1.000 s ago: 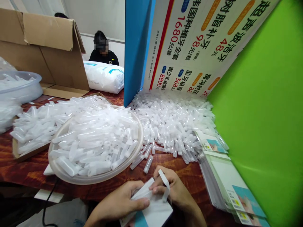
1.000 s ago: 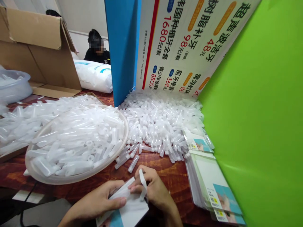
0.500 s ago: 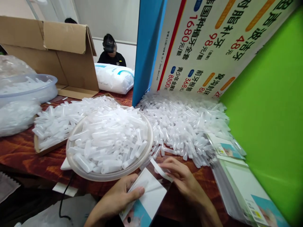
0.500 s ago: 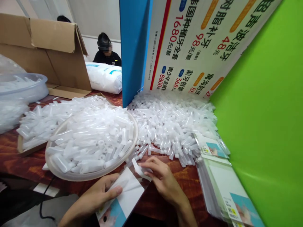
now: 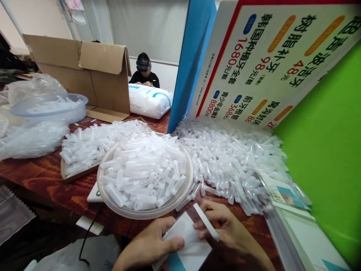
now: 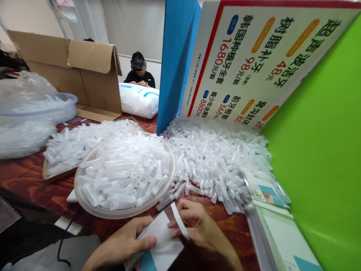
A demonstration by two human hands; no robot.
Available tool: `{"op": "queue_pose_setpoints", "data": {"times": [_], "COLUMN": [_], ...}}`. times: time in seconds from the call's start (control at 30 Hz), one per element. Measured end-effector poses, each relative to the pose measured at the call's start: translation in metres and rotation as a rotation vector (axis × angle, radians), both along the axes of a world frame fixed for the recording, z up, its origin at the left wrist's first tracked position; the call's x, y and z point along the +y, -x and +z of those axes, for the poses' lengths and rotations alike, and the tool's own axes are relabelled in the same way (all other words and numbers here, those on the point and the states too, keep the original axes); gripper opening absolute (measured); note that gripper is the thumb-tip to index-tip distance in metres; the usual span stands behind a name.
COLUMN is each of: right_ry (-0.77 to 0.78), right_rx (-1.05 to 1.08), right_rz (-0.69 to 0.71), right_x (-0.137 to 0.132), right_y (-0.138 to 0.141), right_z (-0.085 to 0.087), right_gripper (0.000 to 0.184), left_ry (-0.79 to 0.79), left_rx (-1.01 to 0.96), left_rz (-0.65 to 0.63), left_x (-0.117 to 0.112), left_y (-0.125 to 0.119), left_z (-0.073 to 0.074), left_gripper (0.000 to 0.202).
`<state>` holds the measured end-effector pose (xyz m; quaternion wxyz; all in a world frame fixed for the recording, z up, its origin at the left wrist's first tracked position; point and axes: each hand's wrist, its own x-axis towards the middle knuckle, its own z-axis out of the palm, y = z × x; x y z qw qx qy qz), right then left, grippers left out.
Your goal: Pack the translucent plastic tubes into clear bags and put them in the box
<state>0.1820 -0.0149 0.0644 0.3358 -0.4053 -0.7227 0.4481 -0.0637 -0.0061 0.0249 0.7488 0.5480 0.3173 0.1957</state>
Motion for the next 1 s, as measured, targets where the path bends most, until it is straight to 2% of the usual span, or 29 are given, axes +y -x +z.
{"op": "queue_pose_setpoints", "data": {"times": [0.07,0.13,0.17,0.23,0.33,0.4,0.5,0.57,0.7,0.8,0.9,1.0], "right_ry": [-0.024,-0.029,-0.049,-0.162,-0.416,-0.479,-0.486,-0.491,-0.514,-0.541,-0.500,-0.316], "right_rx": [-0.093,-0.216,-0.255,-0.285,-0.314,-0.338,-0.346,-0.339,-0.297,-0.222,-0.094,0.023], "right_rz": [0.142,0.274,0.282,0.136,-0.236,-0.330,-0.294,-0.265,-0.288,-0.397,-0.499,-0.496], "right_x": [0.007,0.019,0.028,0.056,0.116,0.157,0.202,0.218,0.223,0.209,0.174,0.123], "right_y": [0.009,0.013,0.014,0.012,0.012,0.017,0.031,0.038,0.039,0.024,-0.001,-0.029], "right_z": [0.011,0.031,0.044,0.068,0.091,0.093,0.082,0.072,0.058,0.059,0.063,0.062], "right_gripper": [0.026,0.025,0.025,0.027,0.019,0.018,0.035,0.036,0.019,0.013,0.017,0.019], "left_ry": [-0.006,0.002,0.011,0.030,0.027,0.009,-0.025,-0.035,-0.032,-0.020,-0.002,0.043], "left_rx": [-0.044,-0.094,-0.105,-0.125,-0.206,-0.270,-0.326,-0.335,-0.322,-0.300,-0.288,-0.215], "left_rz": [-0.036,-0.022,0.007,0.066,0.067,0.057,0.050,0.048,0.070,0.069,0.087,0.119], "left_x": [-0.001,-0.002,-0.001,0.001,0.005,0.007,0.007,0.006,0.006,0.007,0.006,0.003], "left_y": [0.001,0.002,0.003,0.005,0.008,0.009,0.010,0.010,0.010,0.009,0.009,0.007], "left_z": [0.001,0.000,-0.003,-0.009,-0.017,-0.019,-0.022,-0.024,-0.029,-0.031,-0.030,-0.027], "left_gripper": [0.056,0.055,0.054,0.055,0.061,0.063,0.066,0.068,0.071,0.068,0.063,0.061]}}
